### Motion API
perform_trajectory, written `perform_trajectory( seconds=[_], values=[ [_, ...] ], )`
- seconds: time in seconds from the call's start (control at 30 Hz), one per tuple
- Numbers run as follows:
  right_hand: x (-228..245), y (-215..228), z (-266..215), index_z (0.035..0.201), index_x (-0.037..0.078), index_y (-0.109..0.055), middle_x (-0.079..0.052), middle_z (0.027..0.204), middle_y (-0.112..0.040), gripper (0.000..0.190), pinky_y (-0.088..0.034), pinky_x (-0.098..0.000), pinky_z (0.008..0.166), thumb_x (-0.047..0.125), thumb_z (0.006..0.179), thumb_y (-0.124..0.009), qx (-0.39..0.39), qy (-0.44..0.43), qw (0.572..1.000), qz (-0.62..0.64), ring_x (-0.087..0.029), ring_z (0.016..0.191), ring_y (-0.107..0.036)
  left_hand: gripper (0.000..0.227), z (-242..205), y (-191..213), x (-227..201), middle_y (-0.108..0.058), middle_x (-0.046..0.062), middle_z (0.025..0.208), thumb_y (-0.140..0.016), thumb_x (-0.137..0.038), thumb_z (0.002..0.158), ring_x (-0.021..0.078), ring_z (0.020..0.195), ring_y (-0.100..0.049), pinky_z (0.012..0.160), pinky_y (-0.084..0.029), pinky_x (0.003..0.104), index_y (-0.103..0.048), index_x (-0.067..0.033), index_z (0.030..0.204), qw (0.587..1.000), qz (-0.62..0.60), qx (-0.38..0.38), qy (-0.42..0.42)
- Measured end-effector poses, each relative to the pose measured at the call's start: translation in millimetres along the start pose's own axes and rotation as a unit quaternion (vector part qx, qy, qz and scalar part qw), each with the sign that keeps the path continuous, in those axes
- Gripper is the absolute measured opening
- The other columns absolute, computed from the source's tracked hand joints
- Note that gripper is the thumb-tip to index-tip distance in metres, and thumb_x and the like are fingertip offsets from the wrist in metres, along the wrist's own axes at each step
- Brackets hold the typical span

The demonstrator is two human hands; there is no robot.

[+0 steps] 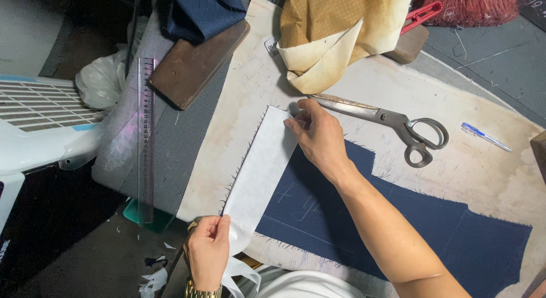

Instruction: The person uses snippers to cut small notches into the edge of a blue fabric piece. They then align a strip of white interfacing along the edge, hold it in place with metal weights, and cut the strip to size using scissors.

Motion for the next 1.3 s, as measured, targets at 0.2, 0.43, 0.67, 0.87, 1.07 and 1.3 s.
perform_trajectory(
  seconds=[0.2,0.43,0.67,0.87,1.07,1.3],
  values=[
    [1,-1,0,0.123,0.015,-0.062,0.003,0.094,-0.074,0.040,-0.048,-0.0462,0.074,0.033,0.090,-0.075,-0.004,0.007,1.000,-0.010,-0.026,0.080,-0.064,0.022,-9,4,-22,-0.063,0.009,0.106,-0.075,-0.014,0.089,0.0243,0.092,-0.069,0.076,-0.059,0.039,-0.068,-0.0113,0.110,0.978,0.023,-0.070,-0.196],
    [3,1,-2,0.124,0.015,-0.061,0.003,0.095,-0.074,0.039,-0.048,-0.0444,0.075,0.032,0.091,-0.072,-0.002,-0.012,1.000,-0.004,-0.024,0.081,-0.065,0.053,-22,4,-63,-0.057,0.003,0.114,-0.064,-0.006,0.087,0.0230,0.073,-0.054,0.069,-0.039,0.042,-0.067,-0.0347,0.132,0.905,0.240,-0.100,-0.337],
    [-5,48,-19,0.116,0.010,-0.058,-0.004,0.096,-0.061,0.023,-0.047,-0.0399,0.071,0.007,0.096,-0.068,-0.145,0.146,0.978,0.035,-0.023,0.080,-0.056,0.059,-20,-3,-62,-0.061,0.003,0.111,-0.066,-0.007,0.082,0.0259,0.081,-0.056,0.071,-0.041,0.044,-0.067,-0.0361,0.133,0.901,0.257,-0.087,-0.339],
    [-99,147,-73,0.115,-0.002,-0.063,-0.015,0.106,-0.066,0.016,-0.048,-0.0352,0.075,-0.009,0.100,-0.063,-0.285,0.233,0.929,-0.025,-0.026,0.087,-0.058,0.059,-19,-3,-62,-0.060,0.001,0.108,-0.066,-0.006,0.081,0.0270,0.087,-0.058,0.072,-0.042,0.045,-0.069,-0.0386,0.130,0.905,0.262,-0.084,-0.324],
    [-329,300,-127,0.136,-0.003,-0.068,-0.034,0.133,-0.061,0.054,-0.039,-0.0596,0.097,0.018,0.088,-0.059,-0.282,-0.003,0.893,-0.352,-0.056,0.116,-0.053,0.060,-21,-2,-57,-0.061,-0.001,0.109,-0.068,-0.010,0.078,0.0263,0.086,-0.060,0.074,-0.044,0.045,-0.069,-0.0405,0.130,0.903,0.264,-0.101,-0.323],
    [-419,345,-155,0.139,0.003,-0.062,-0.018,0.138,-0.058,0.074,-0.043,-0.0601,0.100,0.054,0.086,-0.070,-0.151,-0.110,0.918,-0.350,-0.047,0.129,-0.054,0.063,-20,-7,-49,-0.061,-0.003,0.109,-0.067,-0.012,0.079,0.0239,0.083,-0.062,0.074,-0.045,0.044,-0.065,-0.0436,0.134,0.901,0.290,-0.087,-0.311]
  ],
)
Point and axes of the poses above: each hand's wrist, its own z-axis towards the middle knuckle, its own y-axis out of the back of the hand, x = y × z, the point moved 7 cm from there along z, towards the middle knuckle
